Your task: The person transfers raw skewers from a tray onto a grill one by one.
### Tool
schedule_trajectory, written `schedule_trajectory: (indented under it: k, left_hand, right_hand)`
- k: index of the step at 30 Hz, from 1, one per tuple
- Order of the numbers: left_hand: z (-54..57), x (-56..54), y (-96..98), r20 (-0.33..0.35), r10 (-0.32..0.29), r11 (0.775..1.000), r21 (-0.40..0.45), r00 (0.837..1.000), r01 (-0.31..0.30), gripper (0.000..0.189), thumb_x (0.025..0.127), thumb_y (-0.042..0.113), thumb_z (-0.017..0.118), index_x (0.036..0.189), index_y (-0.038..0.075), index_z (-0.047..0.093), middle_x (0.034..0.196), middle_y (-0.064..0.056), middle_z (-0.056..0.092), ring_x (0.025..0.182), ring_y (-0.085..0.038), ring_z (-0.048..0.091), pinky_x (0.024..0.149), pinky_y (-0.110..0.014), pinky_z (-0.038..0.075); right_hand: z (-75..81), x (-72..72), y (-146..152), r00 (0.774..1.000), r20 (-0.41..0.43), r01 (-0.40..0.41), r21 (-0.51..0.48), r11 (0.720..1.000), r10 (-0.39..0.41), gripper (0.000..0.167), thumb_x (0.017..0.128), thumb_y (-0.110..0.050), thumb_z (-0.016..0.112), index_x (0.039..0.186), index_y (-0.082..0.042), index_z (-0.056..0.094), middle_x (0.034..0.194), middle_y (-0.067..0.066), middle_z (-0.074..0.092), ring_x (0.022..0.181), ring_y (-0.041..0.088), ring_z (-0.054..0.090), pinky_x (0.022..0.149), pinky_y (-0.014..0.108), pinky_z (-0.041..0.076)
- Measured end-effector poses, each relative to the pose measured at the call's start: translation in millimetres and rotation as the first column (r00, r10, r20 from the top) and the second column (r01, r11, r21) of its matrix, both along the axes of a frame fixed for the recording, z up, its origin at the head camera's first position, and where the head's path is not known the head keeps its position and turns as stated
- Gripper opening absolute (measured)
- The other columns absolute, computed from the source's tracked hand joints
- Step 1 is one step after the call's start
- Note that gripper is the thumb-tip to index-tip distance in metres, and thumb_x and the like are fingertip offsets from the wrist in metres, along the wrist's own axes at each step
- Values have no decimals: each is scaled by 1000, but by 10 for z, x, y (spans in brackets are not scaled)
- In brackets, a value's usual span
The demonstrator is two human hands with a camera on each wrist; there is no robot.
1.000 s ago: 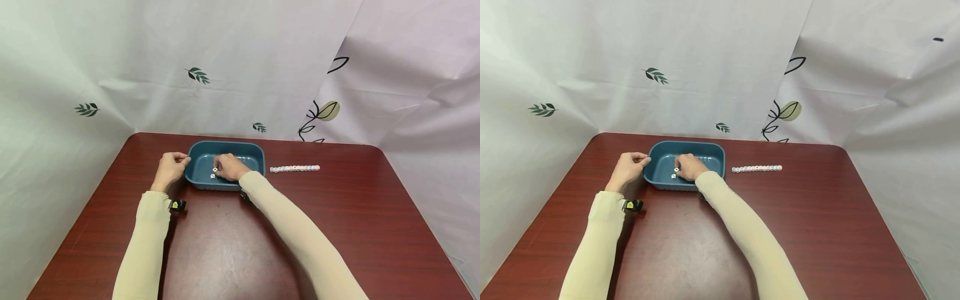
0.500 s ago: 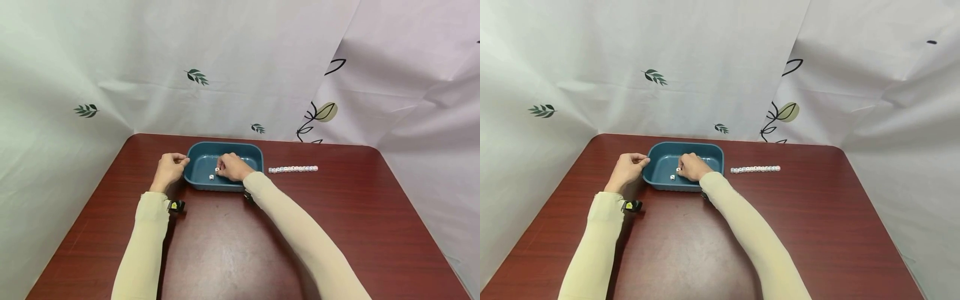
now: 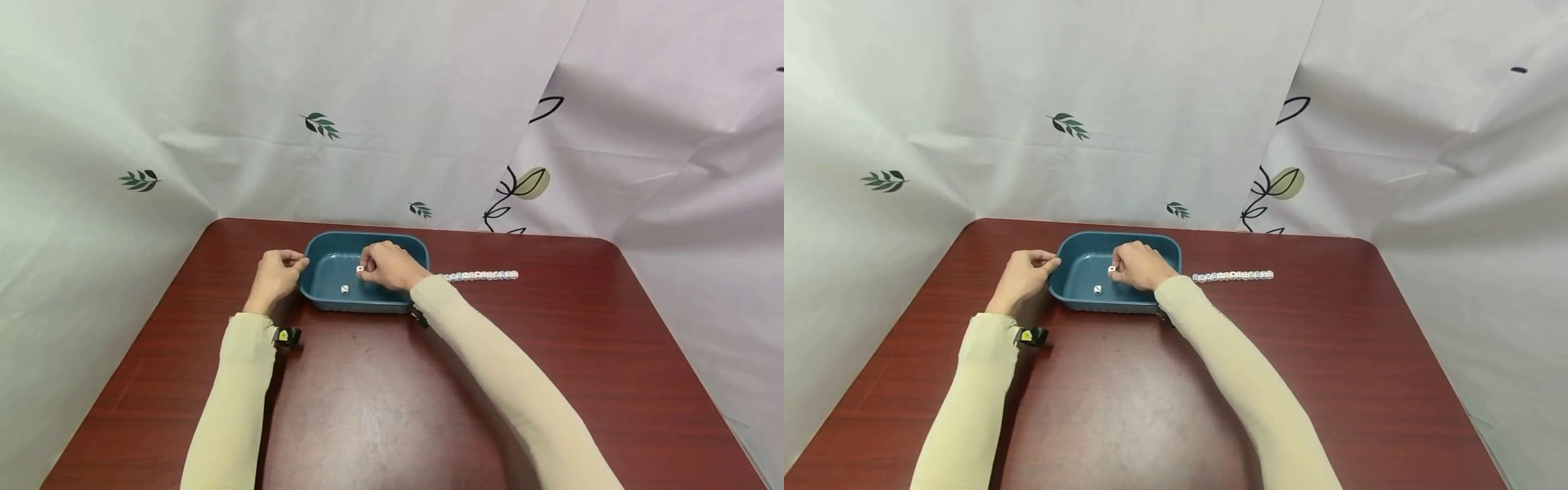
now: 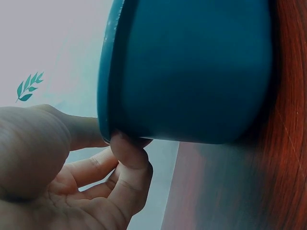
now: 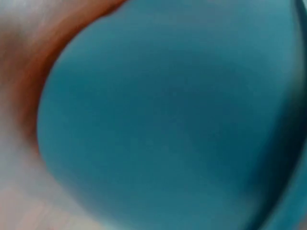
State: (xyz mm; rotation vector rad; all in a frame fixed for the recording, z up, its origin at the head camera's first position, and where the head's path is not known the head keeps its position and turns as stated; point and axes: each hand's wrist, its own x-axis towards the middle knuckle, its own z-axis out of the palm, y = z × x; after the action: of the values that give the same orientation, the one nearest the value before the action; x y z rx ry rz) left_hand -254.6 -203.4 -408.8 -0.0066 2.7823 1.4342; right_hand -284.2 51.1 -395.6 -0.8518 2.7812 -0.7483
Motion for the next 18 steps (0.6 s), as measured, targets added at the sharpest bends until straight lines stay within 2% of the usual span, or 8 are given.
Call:
schedule_trajectory:
  k: [7, 18]
  left_hand:
    - [0, -7, -5, -2, 3, 1000, -6, 1000, -3, 34, 106, 20, 58, 122, -8, 67, 109, -22, 64, 95, -32, 60, 78, -37, 50]
    - [0, 1, -2, -2, 6, 1000, 1, 1000, -6, 33, 105, 19, 59, 121, -9, 67, 108, -22, 65, 94, -31, 60, 76, -34, 50]
  right_hand:
    - [83, -1, 199, 1000, -6, -16, -44, 999, 15, 14, 97, -23, 73, 92, -12, 67, 79, 0, 60, 69, 14, 54, 67, 29, 44]
    - [139, 32, 516, 1000, -12, 7, -109, 994, -9, 12, 91, -15, 77, 89, -9, 67, 77, 2, 59, 71, 15, 54, 68, 30, 46]
